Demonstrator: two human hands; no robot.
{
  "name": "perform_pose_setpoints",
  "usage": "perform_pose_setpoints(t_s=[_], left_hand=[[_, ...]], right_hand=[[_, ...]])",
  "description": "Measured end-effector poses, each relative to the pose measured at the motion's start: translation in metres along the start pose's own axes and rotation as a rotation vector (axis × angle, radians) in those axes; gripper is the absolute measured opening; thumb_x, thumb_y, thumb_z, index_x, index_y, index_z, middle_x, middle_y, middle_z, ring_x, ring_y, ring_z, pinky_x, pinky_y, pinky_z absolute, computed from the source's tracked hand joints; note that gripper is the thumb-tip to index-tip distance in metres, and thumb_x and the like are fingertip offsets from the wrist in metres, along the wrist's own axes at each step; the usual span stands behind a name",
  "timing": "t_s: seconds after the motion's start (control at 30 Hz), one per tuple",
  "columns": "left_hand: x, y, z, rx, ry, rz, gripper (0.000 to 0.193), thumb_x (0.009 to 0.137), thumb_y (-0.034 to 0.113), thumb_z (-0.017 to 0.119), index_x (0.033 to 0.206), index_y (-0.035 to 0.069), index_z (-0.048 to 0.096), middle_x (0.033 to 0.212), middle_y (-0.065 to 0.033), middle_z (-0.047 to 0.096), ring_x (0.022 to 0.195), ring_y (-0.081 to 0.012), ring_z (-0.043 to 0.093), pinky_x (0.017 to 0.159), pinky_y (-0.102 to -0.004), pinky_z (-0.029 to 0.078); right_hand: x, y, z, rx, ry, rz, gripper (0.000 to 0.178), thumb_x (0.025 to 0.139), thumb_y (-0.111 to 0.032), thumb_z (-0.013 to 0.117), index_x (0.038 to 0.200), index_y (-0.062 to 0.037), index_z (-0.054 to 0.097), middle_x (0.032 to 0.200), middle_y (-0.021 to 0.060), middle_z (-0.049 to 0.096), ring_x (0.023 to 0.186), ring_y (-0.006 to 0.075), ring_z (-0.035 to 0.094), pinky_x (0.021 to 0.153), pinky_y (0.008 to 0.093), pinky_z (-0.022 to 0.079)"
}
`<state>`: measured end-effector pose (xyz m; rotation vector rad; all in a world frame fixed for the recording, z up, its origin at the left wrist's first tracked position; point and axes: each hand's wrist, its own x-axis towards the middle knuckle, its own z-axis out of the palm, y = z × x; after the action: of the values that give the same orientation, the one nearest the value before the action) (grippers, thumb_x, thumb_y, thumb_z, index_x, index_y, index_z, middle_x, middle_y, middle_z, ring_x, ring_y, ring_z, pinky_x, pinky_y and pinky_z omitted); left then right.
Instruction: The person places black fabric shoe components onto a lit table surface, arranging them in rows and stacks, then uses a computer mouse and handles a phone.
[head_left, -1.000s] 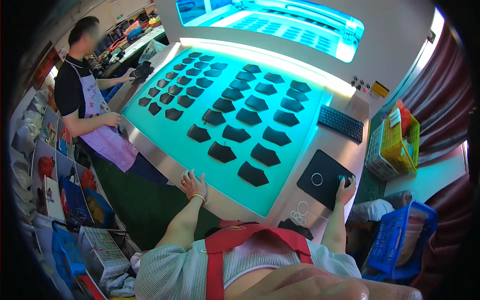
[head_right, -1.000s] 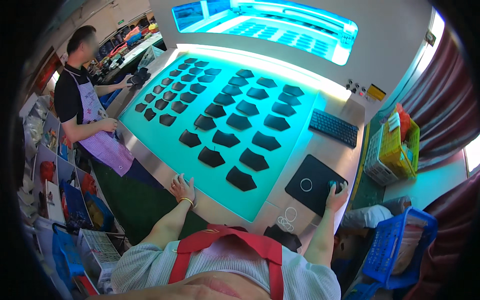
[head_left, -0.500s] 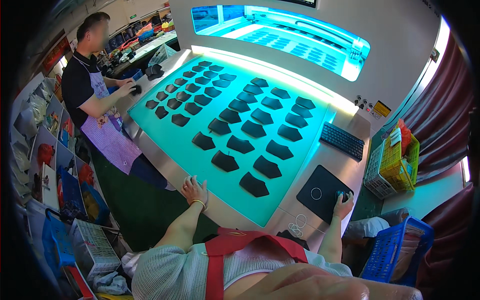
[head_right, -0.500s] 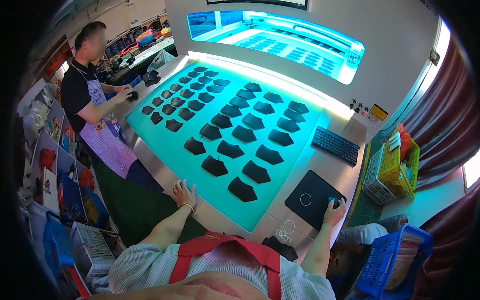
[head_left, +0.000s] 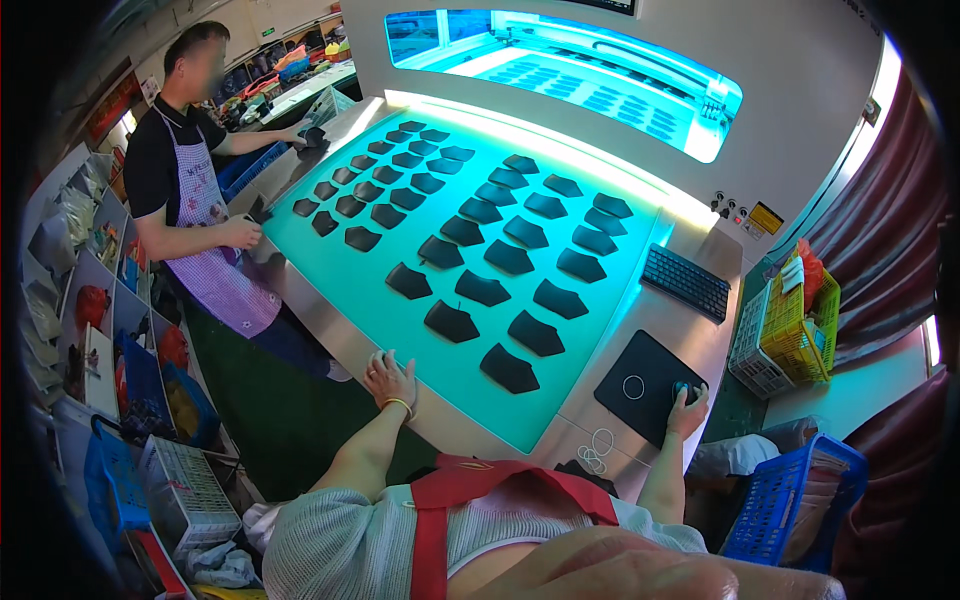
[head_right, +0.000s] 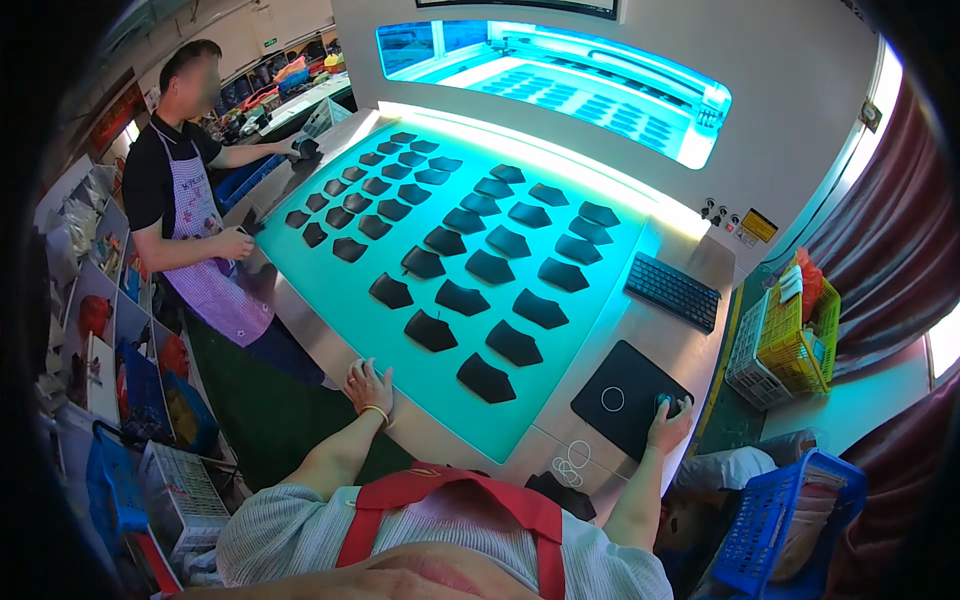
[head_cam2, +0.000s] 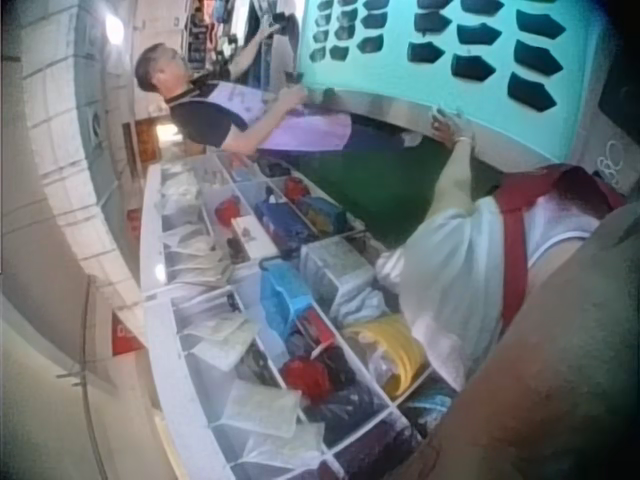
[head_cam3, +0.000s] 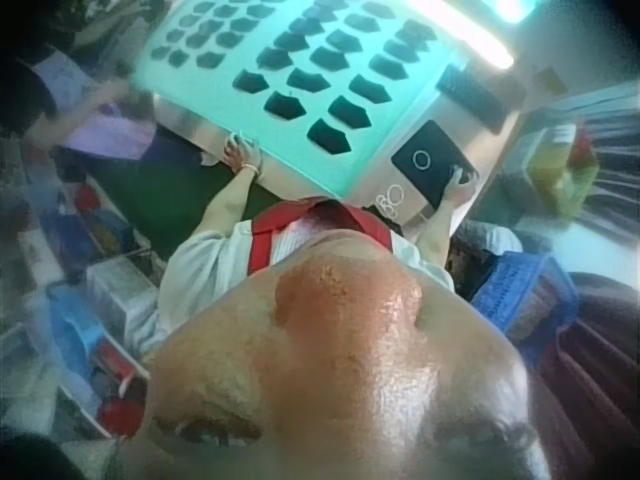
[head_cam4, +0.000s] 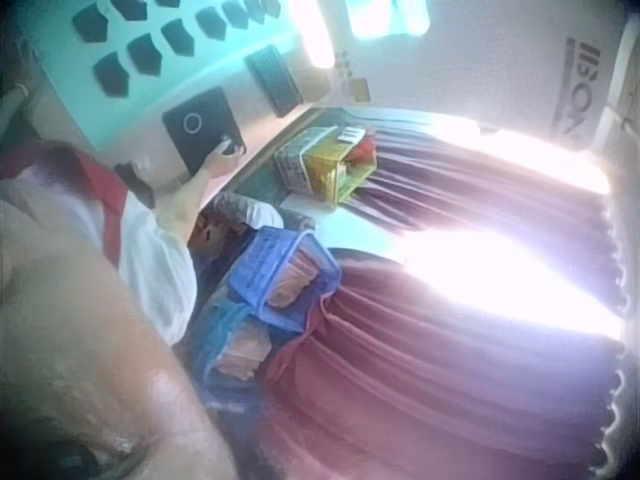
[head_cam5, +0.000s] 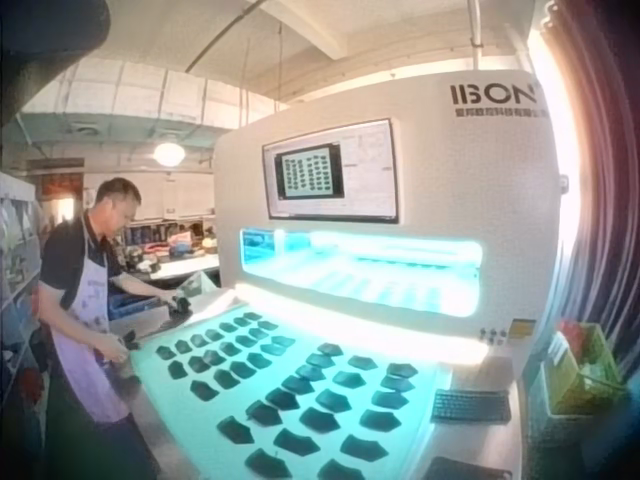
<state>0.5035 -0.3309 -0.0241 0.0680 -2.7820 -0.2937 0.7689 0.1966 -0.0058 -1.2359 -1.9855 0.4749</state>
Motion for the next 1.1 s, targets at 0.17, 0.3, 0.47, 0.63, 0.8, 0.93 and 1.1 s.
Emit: perform_pose_setpoints(t_s=[0.17,0.3,0.47,0.63,0.8,0.93,1.1], left_hand=[[0.000,0.000,0.000,-0.004,-0.008,-0.003,0.053,0.087,0.047,0.066,0.126,0.014,0.053,0.132,-0.0084,0.047,0.133,-0.0272,0.037,0.109,-0.0470,0.028],[0.000,0.001,-0.001,0.006,-0.007,-0.002,0.053,0.087,0.047,0.066,0.126,0.014,0.053,0.132,-0.0085,0.047,0.133,-0.0272,0.038,0.109,-0.0469,0.028],[0.002,0.001,0.000,-0.004,0.002,0.003,0.053,0.086,0.046,0.067,0.126,0.014,0.053,0.132,-0.0084,0.047,0.133,-0.0272,0.038,0.109,-0.0471,0.028],[0.002,0.001,0.003,-0.005,0.020,0.006,0.053,0.086,0.045,0.068,0.125,0.014,0.053,0.132,-0.0081,0.047,0.132,-0.0270,0.038,0.108,-0.0471,0.028],[0.003,0.003,0.000,-0.009,0.016,-0.001,0.054,0.085,0.045,0.069,0.126,0.014,0.053,0.132,-0.0081,0.048,0.133,-0.0272,0.038,0.109,-0.0471,0.028],[-0.001,-0.004,0.006,-0.006,0.030,0.005,0.054,0.085,0.045,0.069,0.126,0.014,0.053,0.132,-0.0083,0.048,0.133,-0.0274,0.038,0.108,-0.0471,0.028],[-0.005,-0.007,0.005,0.004,0.039,0.023,0.054,0.084,0.046,0.069,0.125,0.014,0.054,0.133,-0.0092,0.048,0.129,-0.0287,0.042,0.106,-0.0473,0.030]], right_hand=[[-0.002,0.003,0.000,-0.042,0.002,-0.045,0.061,0.080,-0.028,0.075,0.132,-0.0050,0.052,0.116,0.0135,0.066,0.109,0.0333,0.059,0.098,0.0434,0.044],[-0.002,0.002,-0.002,-0.060,-0.035,-0.067,0.066,0.077,-0.033,0.077,0.132,-0.0080,0.052,0.118,0.0094,0.066,0.112,0.0317,0.058,0.098,0.0444,0.043],[-0.002,0.003,-0.001,-0.080,-0.043,-0.071,0.066,0.077,-0.035,0.077,0.133,-0.0097,0.052,0.119,0.0063,0.067,0.114,0.0304,0.057,0.100,0.0448,0.041],[-0.001,-0.006,-0.004,-0.083,-0.026,-0.118,0.065,0.077,-0.030,0.077,0.133,-0.0090,0.052,0.117,0.0080,0.068,0.110,0.0319,0.060,0.097,0.0449,0.044],[-0.002,-0.002,-0.003,-0.093,-0.018,-0.137,0.065,0.076,-0.031,0.078,0.132,-0.0093,0.052,0.116,0.0065,0.068,0.110,0.0316,0.060,0.097,0.0451,0.044],[-0.005,-0.004,-0.007,-0.097,-0.026,-0.134,0.065,0.076,-0.032,0.078,0.132,-0.0096,0.053,0.117,0.0059,0.068,0.110,0.0313,0.060,0.097,0.0449,0.044],[-0.008,0.006,-0.008,-0.071,-0.081,-0.085,0.070,0.076,-0.039,0.078,0.135,-0.0126,0.051,0.121,0.0034,0.066,0.116,0.0289,0.057,0.101,0.0437,0.039]])
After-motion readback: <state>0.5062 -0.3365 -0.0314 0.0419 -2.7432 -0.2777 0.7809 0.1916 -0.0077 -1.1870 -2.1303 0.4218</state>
